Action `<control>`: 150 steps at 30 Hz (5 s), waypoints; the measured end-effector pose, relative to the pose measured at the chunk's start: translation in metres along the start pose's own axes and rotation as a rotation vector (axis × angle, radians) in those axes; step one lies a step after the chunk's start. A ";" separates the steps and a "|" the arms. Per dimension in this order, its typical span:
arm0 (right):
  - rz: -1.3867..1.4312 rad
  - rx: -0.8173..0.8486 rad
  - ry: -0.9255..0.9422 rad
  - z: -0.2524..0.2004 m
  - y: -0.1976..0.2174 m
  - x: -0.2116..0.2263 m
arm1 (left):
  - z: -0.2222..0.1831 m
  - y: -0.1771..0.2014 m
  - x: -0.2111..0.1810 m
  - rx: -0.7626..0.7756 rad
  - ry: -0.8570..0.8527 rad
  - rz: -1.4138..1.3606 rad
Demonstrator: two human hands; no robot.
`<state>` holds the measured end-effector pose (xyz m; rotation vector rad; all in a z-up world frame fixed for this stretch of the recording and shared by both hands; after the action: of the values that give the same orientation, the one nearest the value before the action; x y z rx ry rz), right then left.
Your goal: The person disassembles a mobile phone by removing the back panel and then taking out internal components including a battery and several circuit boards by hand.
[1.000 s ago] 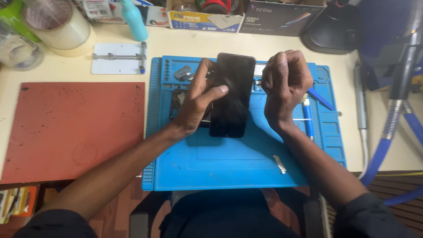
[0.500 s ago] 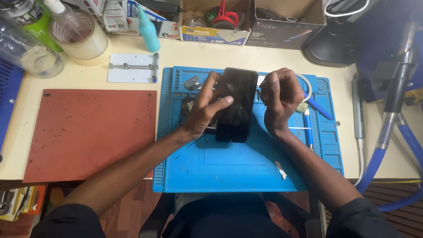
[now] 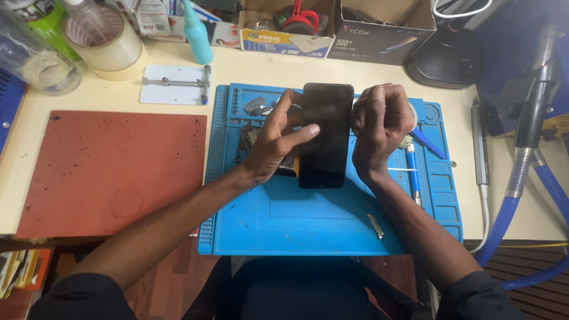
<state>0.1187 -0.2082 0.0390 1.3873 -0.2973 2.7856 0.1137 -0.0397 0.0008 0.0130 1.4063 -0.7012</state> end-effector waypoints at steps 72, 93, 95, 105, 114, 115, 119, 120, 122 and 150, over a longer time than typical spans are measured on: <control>-0.085 0.210 -0.104 0.008 0.002 -0.002 | 0.022 -0.008 0.022 -0.053 0.059 0.036; -0.142 0.450 -0.352 -0.009 -0.014 -0.007 | 0.018 0.006 0.032 -0.099 0.187 -0.197; -0.147 0.461 -0.395 -0.009 -0.013 -0.011 | 0.018 0.012 0.036 -0.155 0.204 -0.183; 0.010 0.528 -0.484 -0.014 -0.018 -0.017 | 0.020 0.018 0.039 -0.169 0.153 -0.233; -0.224 0.439 -0.406 -0.003 -0.005 -0.007 | 0.011 -0.008 0.005 -0.120 -0.113 0.273; -0.273 0.423 -0.396 -0.002 -0.003 -0.006 | 0.010 -0.009 0.004 -0.127 -0.109 0.285; -0.238 0.489 -0.272 -0.004 -0.008 0.009 | 0.007 -0.007 0.007 -0.181 -0.018 0.265; -0.235 0.490 -0.274 -0.005 -0.008 0.010 | 0.005 -0.005 0.010 -0.200 0.024 0.242; -0.224 0.499 -0.285 -0.007 -0.009 0.012 | 0.005 -0.012 0.002 -0.142 -0.069 0.214; -0.309 0.764 -0.542 -0.014 -0.013 -0.003 | 0.011 0.008 0.009 -0.270 -0.089 0.510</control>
<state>0.1104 -0.1929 0.0306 2.0740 0.9955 2.2793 0.1276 -0.0413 -0.0081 0.1226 1.3280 -0.0876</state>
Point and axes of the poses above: each hand's wrist, its own z-axis towards the middle knuckle, its own y-axis out of the back of the hand, x = y × z, the point moved 9 cm from there along z, towards the middle knuckle, and after that the axes turned 1 degree about -y, right-handed, at the moved point
